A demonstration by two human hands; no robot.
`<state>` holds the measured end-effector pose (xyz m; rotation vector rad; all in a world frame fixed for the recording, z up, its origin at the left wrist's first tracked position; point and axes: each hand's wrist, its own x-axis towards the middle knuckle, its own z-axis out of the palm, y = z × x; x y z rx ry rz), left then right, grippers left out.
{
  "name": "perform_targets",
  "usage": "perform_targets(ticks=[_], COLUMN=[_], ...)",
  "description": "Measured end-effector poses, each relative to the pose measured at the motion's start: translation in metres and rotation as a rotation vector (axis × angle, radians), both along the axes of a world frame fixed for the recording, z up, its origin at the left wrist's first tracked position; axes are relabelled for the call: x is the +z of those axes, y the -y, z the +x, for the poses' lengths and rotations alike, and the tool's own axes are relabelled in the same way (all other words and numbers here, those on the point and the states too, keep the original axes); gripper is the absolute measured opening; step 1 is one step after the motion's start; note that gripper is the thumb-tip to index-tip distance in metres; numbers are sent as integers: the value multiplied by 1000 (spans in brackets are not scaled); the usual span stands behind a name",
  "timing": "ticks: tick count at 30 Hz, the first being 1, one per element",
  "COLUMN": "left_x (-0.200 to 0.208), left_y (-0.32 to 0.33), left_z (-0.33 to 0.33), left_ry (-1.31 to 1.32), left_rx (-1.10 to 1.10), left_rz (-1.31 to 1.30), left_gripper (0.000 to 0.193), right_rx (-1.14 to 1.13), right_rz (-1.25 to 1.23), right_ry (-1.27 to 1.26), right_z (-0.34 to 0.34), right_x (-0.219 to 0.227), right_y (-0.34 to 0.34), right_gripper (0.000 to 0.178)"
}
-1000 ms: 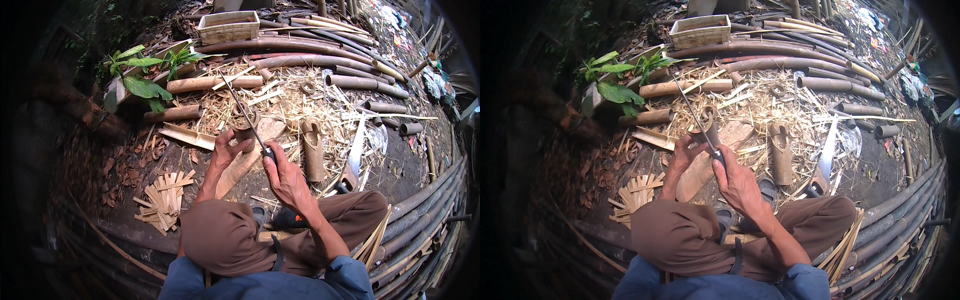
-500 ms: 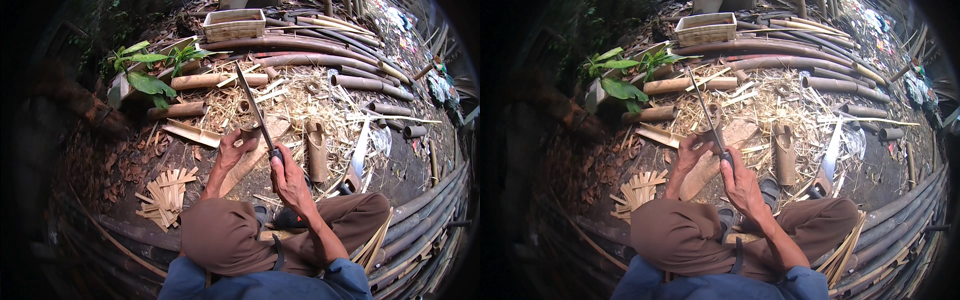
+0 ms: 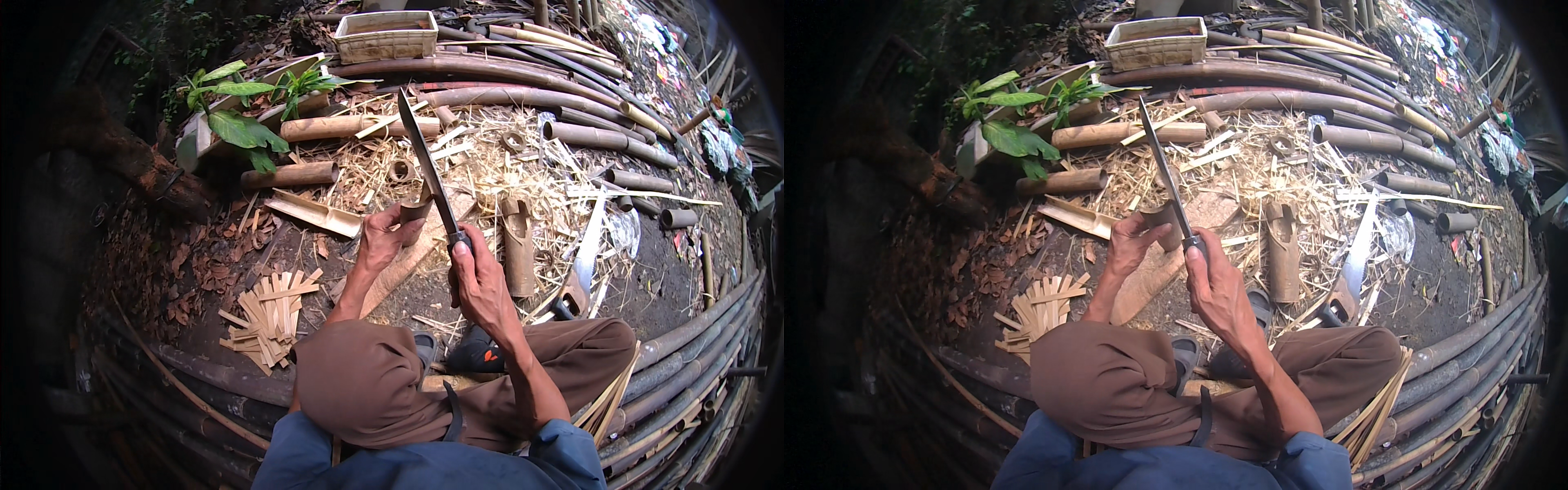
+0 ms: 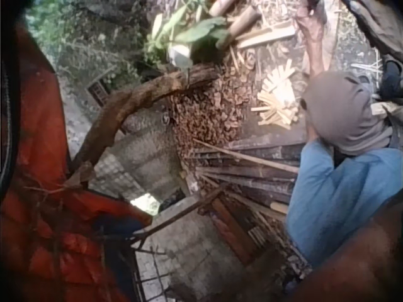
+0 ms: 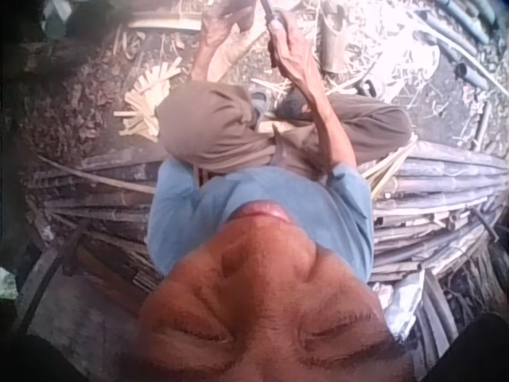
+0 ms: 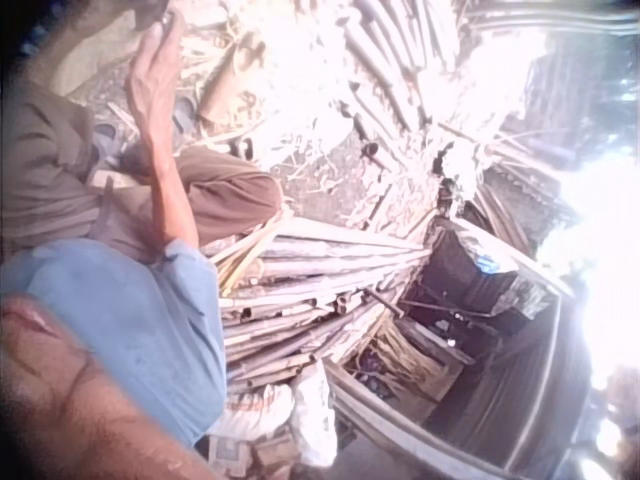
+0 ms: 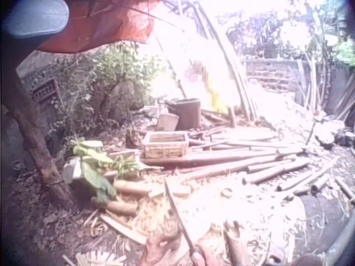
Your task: The person sits on the ground and uses a knife to cut and split bamboo pieces. They repeatedly position bamboo sections, strike them with the knife, and separate the split pieces, accumulating small bamboo strips on the ground.
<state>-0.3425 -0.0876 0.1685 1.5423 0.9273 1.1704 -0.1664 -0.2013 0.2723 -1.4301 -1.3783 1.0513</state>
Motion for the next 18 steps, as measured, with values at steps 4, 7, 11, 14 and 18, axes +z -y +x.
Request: perform_targets(ticks=[4, 7, 11, 14, 18], left_x=[-6, -2, 8, -1, 15], left_y=[-5, -5, -4, -6, -7], left_z=[-4, 0, 1, 1, -12], left_ry=[-23, -88, -191, -151, -40], left_rx=[26, 90, 126, 158, -32], left_rz=[14, 43, -23, 129, -104], left_gripper=[26, 26, 25, 26, 31], right_rx=[19, 14, 21, 40, 70], right_rz=[-68, -13, -15, -7, 26], right_ry=[-23, -9, 9, 56, 66], right_z=[0, -2, -2, -3, 0], right_x=[-3, -8, -4, 1, -1], right_y=[-8, -14, -16, -14, -10], right_gripper=[34, 35, 35, 35, 35])
